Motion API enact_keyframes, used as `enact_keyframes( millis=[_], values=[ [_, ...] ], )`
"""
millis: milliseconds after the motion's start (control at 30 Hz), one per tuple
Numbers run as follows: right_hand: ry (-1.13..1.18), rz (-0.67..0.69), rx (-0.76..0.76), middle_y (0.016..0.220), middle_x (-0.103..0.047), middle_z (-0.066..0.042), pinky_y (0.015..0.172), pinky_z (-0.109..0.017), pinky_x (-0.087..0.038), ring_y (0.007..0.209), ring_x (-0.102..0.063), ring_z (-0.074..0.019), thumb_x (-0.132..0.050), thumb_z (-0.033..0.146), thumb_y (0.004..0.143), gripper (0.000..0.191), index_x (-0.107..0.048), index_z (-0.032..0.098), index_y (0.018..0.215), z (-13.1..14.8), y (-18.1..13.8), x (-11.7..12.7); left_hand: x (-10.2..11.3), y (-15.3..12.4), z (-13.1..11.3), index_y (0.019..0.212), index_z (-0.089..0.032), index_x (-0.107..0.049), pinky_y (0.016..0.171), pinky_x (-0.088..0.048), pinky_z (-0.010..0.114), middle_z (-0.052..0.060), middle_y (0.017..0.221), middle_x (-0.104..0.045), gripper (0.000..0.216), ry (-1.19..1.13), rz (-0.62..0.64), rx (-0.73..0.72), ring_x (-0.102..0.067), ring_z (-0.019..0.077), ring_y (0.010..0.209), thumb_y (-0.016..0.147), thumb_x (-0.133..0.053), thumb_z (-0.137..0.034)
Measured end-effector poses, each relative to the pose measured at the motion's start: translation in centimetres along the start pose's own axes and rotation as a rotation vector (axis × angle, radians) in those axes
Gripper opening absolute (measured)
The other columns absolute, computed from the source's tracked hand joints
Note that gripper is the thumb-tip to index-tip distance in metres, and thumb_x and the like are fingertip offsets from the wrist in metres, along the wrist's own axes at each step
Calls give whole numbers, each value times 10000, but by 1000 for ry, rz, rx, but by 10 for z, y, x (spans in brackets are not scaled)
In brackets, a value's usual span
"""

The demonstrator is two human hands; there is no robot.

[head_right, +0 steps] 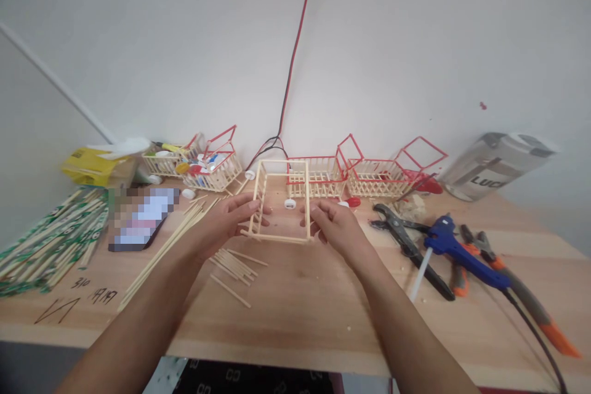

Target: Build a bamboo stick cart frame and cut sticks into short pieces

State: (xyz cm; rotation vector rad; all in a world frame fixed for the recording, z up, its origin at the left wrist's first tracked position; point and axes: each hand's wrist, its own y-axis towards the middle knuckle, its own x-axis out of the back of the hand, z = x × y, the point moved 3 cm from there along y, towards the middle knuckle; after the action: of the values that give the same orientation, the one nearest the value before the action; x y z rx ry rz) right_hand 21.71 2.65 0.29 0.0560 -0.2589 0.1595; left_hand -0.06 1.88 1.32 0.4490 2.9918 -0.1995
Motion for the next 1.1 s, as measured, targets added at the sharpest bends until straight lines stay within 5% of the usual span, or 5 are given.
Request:
enact_keyframes(
  millis=[333, 733, 1100],
  values=[
    [289, 52, -108, 574, -523, 19, 396, -204, -259, 440, -377, -76, -603, 505, 766, 335, -529, 182, 718, 1, -3, -9, -1, -3, -6, 1211, -183, -476, 638, -507, 274, 151, 1108, -649, 512, -37, 50, -47, -661, 196, 871, 815, -636, -466],
    [637, 314, -232, 567, -498, 34, 429, -193, -269, 452, -380, -61, -646, 389, 789, 248, -519, 185, 726, -10, -5, -26, -2, -1, -3, 1259, -169, -426, 588, -490, 246, 58, 742, -719, 481, -265, 134, -67, -662, 157, 571, 860, -568, -397],
    [567, 244, -288, 566, -495, 37, 413, -184, -221, 440, -342, -54, -641, 430, 740, 268, -542, 185, 783, -5, -7, -24, 1, 5, 6, 790, -119, -597, 543, -480, 239, 63, 660, -686, 352, 74, -87, -109, -621, 131, 526, 856, -509, -453]
  ],
)
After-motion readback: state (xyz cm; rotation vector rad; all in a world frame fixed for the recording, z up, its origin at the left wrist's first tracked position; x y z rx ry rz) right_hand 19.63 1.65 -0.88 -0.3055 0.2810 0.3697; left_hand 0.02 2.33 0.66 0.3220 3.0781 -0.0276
